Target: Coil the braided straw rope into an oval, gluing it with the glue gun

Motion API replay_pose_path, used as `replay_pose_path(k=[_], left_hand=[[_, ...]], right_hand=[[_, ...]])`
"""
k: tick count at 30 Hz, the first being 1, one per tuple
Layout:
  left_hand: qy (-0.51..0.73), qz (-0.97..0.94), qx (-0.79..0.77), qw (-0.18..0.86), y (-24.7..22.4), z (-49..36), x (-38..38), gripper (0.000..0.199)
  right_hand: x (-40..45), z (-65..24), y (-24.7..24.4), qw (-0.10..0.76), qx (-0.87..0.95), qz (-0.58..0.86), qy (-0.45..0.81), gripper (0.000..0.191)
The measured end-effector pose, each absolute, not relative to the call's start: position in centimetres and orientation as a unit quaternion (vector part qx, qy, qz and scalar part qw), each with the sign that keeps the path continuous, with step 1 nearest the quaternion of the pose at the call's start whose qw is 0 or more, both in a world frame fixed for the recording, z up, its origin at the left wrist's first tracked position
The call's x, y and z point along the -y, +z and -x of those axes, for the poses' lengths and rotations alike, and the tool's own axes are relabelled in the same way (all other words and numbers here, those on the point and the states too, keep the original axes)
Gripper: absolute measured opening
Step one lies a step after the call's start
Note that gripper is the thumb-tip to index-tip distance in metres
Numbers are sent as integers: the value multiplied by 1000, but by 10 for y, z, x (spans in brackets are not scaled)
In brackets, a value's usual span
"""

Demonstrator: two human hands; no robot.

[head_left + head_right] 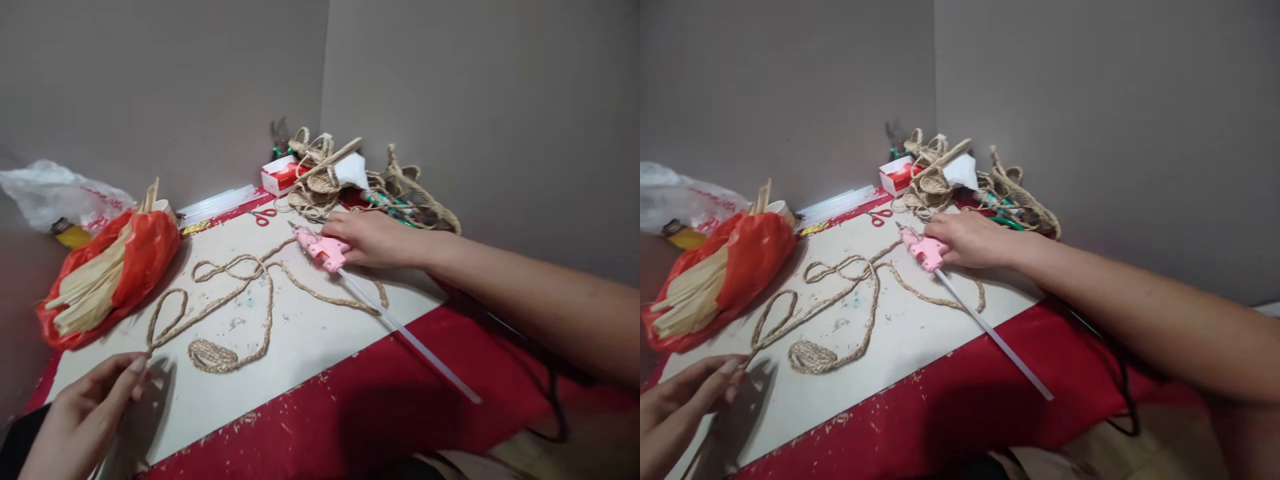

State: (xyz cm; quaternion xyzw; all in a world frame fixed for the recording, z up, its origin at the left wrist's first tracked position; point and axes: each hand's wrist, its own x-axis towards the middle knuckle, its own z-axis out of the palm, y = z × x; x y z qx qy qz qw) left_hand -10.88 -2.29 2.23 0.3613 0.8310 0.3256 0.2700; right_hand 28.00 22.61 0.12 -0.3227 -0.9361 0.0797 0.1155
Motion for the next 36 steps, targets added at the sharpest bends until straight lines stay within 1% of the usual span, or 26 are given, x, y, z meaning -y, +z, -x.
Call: replay_pose_path(k=[2, 6, 8, 10, 12, 13, 15, 17, 18, 22, 23, 24, 26, 29, 32, 36], left_hand=[[309, -407, -827, 236, 19, 97, 14, 41], [298, -477, -784, 264, 13, 81, 1, 35], [285, -514, -761, 274, 10, 82, 1, 36], [273, -540, -749, 271, 6, 85, 3, 40], [259, -561, -741, 264, 3, 87, 5, 41], [251, -572, -735, 263, 2, 87, 5, 40], [231, -597, -723, 262, 2, 85, 4, 35], [216, -613, -716, 255, 3, 80, 2, 29], [211, -618, -715, 251, 3, 78, 2, 27], [203, -629, -710, 242, 2, 74, 2, 21], [202, -629, -709, 244, 2, 73, 2, 20], [203, -629, -710, 246, 1, 74, 2, 19], [200, -632, -706, 250, 1, 74, 3, 18], [225, -609, -708, 277, 0, 74, 4, 20], [306, -533, -713, 338, 1, 72, 2, 33], [423, -411, -666, 456, 7, 60, -6, 50]], right_hand=[[-232, -285, -4, 87, 938, 328, 75, 18], [-231, -300, 4, 50, 936, 340, 80, 34], [-220, -303, 17, 47, 932, 349, 82, 38], [-200, -295, 31, 75, 935, 338, 78, 34], [-174, -274, 41, 178, 942, 254, 127, 26], [-161, -259, 44, 197, 945, 208, 160, 23], [-137, -226, 44, 160, 959, 122, 202, 22], [-121, -192, 37, 84, 981, 59, 166, 22], [-116, -177, 33, 59, 987, 43, 145, 24], [-109, -139, 10, 56, 995, 17, 80, 36], [-109, -134, 5, 57, 995, 19, 75, 36], [-109, -131, 1, 56, 995, 24, 76, 31], [-111, -130, -4, 54, 989, 48, 133, 22], [-117, -131, -3, 62, 957, 103, 265, 15], [-124, -134, 2, 93, 920, 157, 347, 5], [-131, -139, 14, 131, 856, 185, 464, 9]])
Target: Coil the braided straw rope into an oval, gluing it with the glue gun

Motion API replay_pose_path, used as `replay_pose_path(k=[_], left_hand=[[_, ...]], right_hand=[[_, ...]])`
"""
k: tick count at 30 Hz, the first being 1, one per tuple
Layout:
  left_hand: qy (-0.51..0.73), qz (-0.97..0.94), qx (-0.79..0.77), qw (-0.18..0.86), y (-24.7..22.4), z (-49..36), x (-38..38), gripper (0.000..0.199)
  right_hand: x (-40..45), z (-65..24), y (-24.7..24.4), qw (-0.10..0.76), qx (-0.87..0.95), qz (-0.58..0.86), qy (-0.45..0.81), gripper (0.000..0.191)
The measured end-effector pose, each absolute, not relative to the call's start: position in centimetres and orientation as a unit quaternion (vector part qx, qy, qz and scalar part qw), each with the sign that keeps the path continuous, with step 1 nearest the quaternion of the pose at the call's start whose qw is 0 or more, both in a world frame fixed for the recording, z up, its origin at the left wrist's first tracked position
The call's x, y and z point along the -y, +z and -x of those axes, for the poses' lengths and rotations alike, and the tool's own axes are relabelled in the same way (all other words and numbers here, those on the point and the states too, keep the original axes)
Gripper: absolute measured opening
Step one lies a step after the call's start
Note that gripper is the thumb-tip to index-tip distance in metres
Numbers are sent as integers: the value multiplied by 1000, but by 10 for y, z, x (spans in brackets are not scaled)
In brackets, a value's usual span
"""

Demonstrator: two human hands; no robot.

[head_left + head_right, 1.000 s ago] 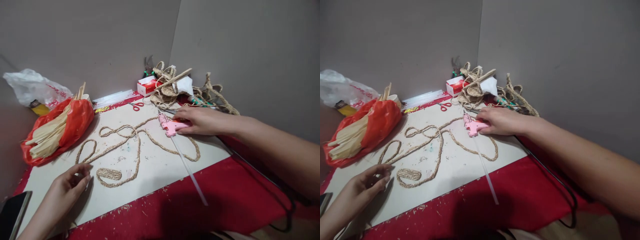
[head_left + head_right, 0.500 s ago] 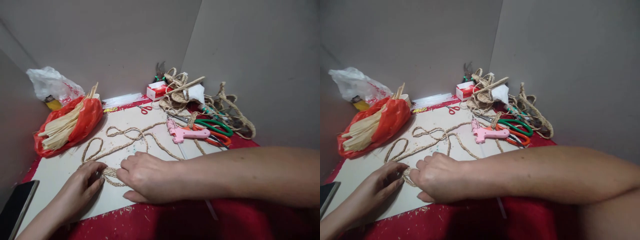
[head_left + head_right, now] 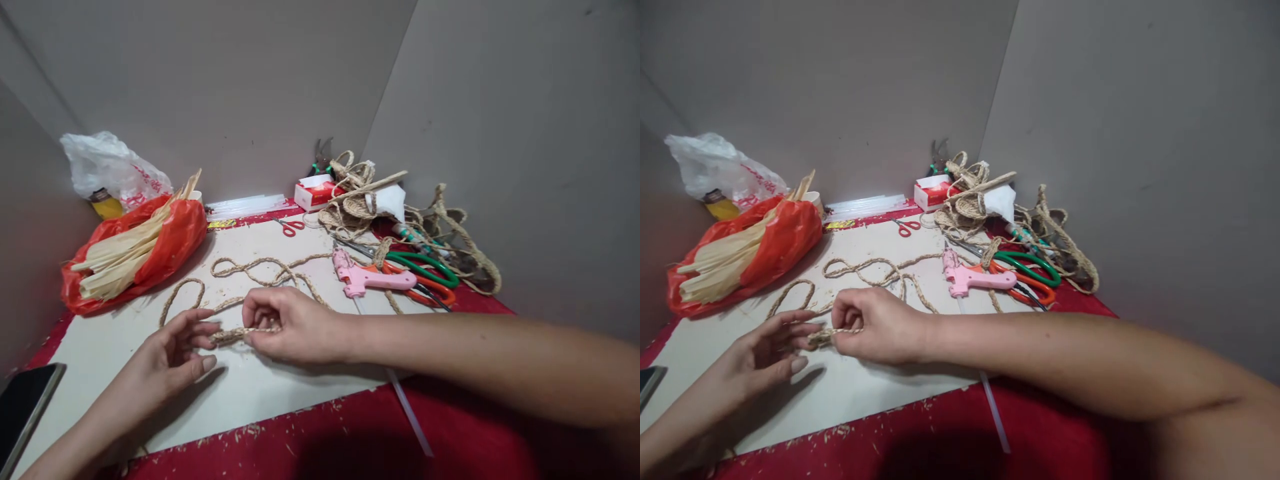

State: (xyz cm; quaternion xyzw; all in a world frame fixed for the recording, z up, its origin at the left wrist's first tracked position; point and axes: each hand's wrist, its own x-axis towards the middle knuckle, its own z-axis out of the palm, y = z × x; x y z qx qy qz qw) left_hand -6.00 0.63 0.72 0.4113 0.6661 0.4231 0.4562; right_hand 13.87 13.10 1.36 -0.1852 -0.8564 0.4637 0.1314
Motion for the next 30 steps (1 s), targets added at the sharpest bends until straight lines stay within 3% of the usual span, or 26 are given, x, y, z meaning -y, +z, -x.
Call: replay_pose_path(k=[3, 6, 9, 12, 16, 18, 20, 22, 24, 27, 30], left_hand=[[463, -356, -617, 527, 16, 44, -12, 51], [482, -332, -611, 533, 22, 28, -16, 37], [486, -346, -585, 549, 25, 18, -18, 21], [479, -360, -571, 561, 26, 12, -18, 17], [471, -342, -594, 555, 24, 5, -14, 20], [464, -351, -603, 547, 23, 1, -12, 20], [453, -356, -621, 531, 22, -4, -9, 20], [444, -346, -644, 518, 22, -10, -7, 21], [439, -334, -664, 506, 21, -15, -5, 24], [449, -335, -684, 467, 20, -21, -3, 25], [452, -349, -702, 425, 19, -25, -2, 26]], right_hand=[[-131, -146, 24, 149, 768, 192, 592, 15], [-130, -156, 33, 188, 619, 194, 738, 28], [-129, -167, 35, 212, 600, 207, 743, 26], [-131, -180, 28, 286, 677, 207, 646, 20], [-134, -197, 13, 423, 843, 93, 320, 29], [-134, -203, 7, 446, 879, 51, 162, 26], [-133, -207, 3, 445, 889, 50, 95, 23], [-130, -208, 1, 437, 886, 63, 142, 22], [-127, -207, 2, 407, 863, 98, 282, 21], [-125, -205, 10, 293, 763, 197, 542, 17], [-128, -207, 22, 182, 656, 263, 683, 10]])
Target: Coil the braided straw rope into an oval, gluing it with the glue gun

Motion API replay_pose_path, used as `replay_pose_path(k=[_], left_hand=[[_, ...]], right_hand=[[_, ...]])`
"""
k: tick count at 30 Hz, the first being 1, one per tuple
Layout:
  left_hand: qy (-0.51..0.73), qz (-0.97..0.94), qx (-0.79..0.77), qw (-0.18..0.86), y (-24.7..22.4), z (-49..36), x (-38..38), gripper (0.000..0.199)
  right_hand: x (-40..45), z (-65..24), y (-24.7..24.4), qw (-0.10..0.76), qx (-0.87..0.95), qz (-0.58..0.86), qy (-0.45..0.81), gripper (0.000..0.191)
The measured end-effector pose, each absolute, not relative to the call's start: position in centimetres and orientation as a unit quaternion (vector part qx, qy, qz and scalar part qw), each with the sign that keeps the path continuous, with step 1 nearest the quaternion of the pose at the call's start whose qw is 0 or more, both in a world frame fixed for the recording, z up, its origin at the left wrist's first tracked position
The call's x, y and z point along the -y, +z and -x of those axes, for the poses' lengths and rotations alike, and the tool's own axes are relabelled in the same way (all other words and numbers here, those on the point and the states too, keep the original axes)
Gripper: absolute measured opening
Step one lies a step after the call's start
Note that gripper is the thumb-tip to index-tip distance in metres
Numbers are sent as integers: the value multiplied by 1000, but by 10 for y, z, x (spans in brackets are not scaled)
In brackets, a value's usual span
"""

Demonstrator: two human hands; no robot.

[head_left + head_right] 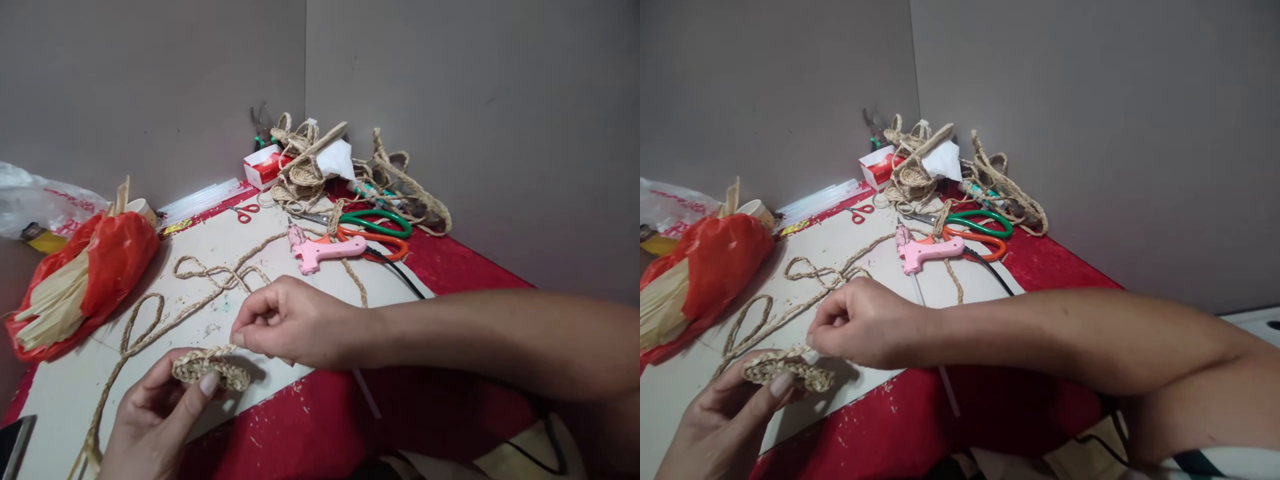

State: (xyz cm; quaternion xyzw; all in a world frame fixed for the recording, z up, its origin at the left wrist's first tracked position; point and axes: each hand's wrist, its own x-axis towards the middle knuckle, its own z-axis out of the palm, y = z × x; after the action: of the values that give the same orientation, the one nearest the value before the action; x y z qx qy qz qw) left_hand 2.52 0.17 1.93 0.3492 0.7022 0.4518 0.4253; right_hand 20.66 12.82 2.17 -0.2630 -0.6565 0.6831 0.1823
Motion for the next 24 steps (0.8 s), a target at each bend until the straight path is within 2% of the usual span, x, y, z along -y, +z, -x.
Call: replay_pose_path(k=[9, 24], left_hand=[[439, -352, -738, 372, 15, -27, -3, 32], [472, -254, -746, 396, 14, -34, -5, 42]], right_hand=[[-136, -206, 22, 108, 625, 287, 718, 13], [-135, -203, 7, 95, 661, 242, 704, 18]])
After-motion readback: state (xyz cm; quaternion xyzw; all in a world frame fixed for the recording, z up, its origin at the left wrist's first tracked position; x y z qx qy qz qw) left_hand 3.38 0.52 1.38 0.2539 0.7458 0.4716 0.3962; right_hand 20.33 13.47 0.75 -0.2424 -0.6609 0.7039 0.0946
